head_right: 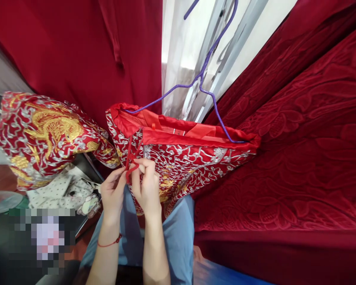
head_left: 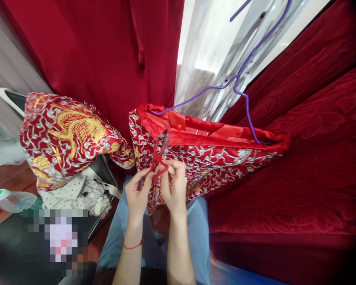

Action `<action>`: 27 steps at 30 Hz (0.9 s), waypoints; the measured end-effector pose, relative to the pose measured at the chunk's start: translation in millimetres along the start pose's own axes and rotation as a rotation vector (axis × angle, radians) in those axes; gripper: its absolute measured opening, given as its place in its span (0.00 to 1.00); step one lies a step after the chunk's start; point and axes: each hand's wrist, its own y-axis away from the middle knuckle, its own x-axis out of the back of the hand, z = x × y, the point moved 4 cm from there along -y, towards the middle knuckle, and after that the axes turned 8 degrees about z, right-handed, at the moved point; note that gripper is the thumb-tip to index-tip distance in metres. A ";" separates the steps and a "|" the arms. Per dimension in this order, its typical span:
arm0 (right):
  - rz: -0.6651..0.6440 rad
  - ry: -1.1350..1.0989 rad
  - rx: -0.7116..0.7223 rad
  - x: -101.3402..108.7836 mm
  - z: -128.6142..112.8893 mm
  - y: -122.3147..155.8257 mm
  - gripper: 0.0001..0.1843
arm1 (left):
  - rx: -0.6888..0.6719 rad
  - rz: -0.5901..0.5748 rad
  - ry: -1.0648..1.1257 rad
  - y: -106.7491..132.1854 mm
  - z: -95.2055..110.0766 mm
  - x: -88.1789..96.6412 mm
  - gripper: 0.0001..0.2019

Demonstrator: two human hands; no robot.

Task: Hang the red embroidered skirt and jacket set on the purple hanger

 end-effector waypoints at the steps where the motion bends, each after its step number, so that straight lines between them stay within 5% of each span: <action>1: 0.023 0.013 -0.002 -0.4 -0.3 -0.2 0.06 | -0.005 -0.007 -0.001 0.3 0.0 0.5 0.12; 5: 0.064 0.105 0.033 -2.5 -5.0 -6.0 0.08 | -0.020 -0.070 0.006 2.5 0.4 0.4 0.10; 11: -0.042 0.162 0.065 -3.7 -11.0 -3.3 0.13 | -0.038 -0.065 0.011 2.8 2.5 2.0 0.09; 15: 0.112 -0.016 -0.047 1.7 2.9 8.6 0.23 | -0.015 -0.075 0.009 4.8 1.7 1.4 0.09; 18: 0.055 -0.040 -0.134 -0.8 12.4 9.3 0.15 | 0.001 -0.105 0.027 8.3 1.7 -0.5 0.08; 22: -0.063 -0.046 -0.077 -2.5 8.1 2.0 0.06 | 0.015 -0.117 0.039 8.8 6.2 -1.5 0.11; 27: 0.085 0.114 -0.069 13.9 24.9 5.2 0.05 | -0.003 -0.078 0.031 0.4 15.5 0.5 0.13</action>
